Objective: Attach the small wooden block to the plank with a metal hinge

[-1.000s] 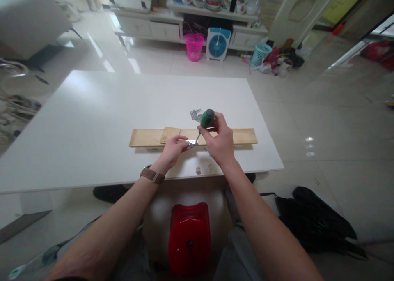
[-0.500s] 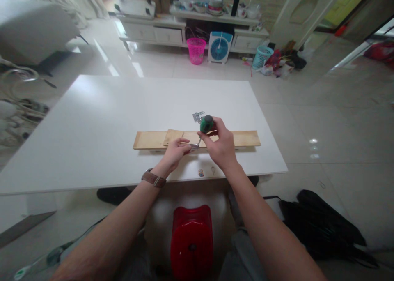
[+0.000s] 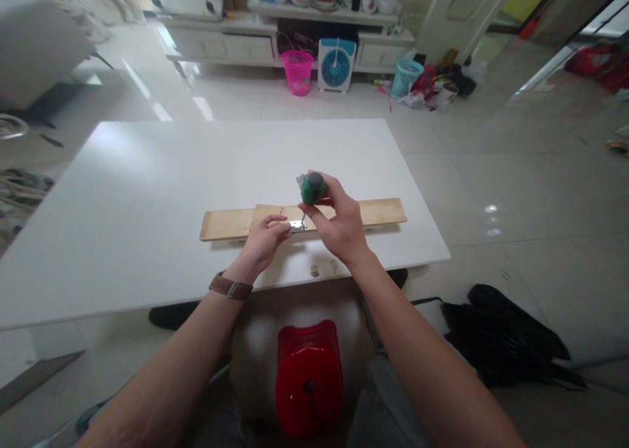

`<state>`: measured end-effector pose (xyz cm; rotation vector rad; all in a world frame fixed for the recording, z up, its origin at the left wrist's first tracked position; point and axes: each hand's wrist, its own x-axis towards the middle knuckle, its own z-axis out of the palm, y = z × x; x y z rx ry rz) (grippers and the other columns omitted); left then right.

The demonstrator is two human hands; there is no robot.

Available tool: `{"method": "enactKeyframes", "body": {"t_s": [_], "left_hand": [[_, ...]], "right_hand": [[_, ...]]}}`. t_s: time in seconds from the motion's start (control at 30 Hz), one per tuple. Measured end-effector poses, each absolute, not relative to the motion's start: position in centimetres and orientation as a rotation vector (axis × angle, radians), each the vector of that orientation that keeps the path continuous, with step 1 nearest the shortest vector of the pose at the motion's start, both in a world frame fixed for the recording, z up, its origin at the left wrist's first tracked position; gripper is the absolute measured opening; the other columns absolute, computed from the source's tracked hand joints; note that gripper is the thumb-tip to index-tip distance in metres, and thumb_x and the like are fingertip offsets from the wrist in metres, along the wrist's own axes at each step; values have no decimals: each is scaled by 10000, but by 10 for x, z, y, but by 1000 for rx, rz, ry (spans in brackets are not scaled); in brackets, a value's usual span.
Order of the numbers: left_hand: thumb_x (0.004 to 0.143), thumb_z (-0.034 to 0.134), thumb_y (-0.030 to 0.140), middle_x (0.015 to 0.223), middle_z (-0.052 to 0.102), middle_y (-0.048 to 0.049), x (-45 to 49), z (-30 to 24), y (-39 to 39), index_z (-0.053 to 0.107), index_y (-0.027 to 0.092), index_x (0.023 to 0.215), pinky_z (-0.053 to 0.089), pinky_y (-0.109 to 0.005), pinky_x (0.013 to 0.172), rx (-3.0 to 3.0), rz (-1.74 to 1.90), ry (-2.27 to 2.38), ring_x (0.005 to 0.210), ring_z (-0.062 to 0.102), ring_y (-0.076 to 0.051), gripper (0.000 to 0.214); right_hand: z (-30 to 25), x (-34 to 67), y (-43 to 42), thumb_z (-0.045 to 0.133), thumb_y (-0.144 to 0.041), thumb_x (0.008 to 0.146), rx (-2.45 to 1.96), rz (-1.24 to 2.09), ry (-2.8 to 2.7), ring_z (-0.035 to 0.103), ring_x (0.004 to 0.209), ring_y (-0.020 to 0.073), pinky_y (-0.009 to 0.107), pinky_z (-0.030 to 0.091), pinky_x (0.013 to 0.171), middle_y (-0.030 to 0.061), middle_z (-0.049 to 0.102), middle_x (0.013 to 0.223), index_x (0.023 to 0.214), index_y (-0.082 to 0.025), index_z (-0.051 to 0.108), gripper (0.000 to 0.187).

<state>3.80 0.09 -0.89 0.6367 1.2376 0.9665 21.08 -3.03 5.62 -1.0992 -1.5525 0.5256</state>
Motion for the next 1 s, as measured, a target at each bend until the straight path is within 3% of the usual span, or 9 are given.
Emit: {"method": "enactKeyframes", "body": {"t_s": [0.13,0.33,0.47,0.7,1.0], "left_hand": [[687,879,85,768,723,-39,37,-11,1,666,136,868,560,-222,717,656,970,1230,692,681,-115,284],[683,853,77,751,722,-34,39,-10,2,665,144,868,564,-223,715,653,962,1238,714,695,-125,272],[691,839,61,751,707,-18,40,-8,2,653,138,851,561,-192,706,653,963,1202,702,691,-103,256],[757,824,13,730,703,-12,36,-1,4,646,154,848,555,-146,640,604,906,1191,674,694,-92,244],[830,716,-44,704,703,-19,38,-5,5,643,147,838,558,-127,624,511,855,1211,639,685,-78,205]], "right_hand": [[57,214,-31,627,-271,991,-1065,580,-1597,747,1135,203,417,677,1033,26,691,1460,1506,-350,536,529],[60,216,-32,668,-274,987,-1085,559,-1602,759,1054,171,392,679,1027,-8,735,1342,1508,-378,519,552],[61,214,-30,639,-257,995,-1072,549,-1632,744,1104,177,382,681,1023,-7,708,1418,1524,-379,509,558],[62,216,-27,569,-210,1015,-1095,449,-1607,701,1210,188,349,697,974,28,516,1665,1626,-351,365,659],[68,217,-28,513,-215,1047,-1125,356,-1663,685,1259,209,406,683,1032,4,616,1538,1556,-351,467,528]]}}
